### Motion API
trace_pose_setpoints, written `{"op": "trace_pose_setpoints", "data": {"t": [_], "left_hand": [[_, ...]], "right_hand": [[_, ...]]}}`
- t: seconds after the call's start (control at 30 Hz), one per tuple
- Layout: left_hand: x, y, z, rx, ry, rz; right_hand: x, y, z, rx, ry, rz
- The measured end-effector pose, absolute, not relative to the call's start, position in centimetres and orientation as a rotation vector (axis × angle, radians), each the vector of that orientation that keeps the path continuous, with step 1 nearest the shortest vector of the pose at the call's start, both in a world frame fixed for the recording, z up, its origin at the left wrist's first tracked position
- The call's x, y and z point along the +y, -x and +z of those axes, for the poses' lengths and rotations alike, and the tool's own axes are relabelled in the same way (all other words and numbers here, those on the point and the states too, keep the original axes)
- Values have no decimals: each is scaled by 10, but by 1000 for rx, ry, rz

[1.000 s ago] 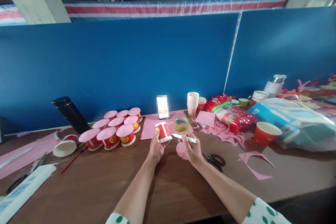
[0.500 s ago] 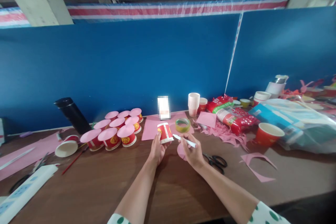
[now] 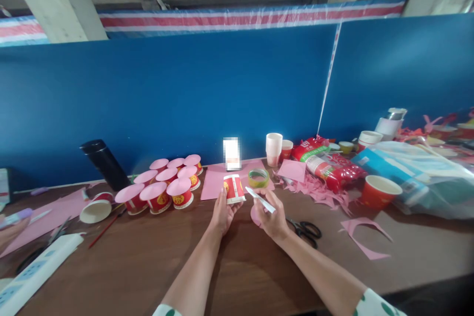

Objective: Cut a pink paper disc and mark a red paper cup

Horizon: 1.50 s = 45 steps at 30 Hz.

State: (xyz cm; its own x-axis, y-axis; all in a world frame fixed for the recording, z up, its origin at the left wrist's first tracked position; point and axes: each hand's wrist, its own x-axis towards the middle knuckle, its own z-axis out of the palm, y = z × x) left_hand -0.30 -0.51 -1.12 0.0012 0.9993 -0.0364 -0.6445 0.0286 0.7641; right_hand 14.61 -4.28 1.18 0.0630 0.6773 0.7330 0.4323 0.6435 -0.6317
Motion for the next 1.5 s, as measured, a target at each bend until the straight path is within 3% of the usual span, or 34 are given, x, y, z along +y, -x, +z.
{"op": "trace_pose_setpoints", "data": {"t": [1.5], "left_hand": [[-7,2,-9,685,-686,1417]], "right_hand": [[-48,-145,15,-1711,853,263]]}}
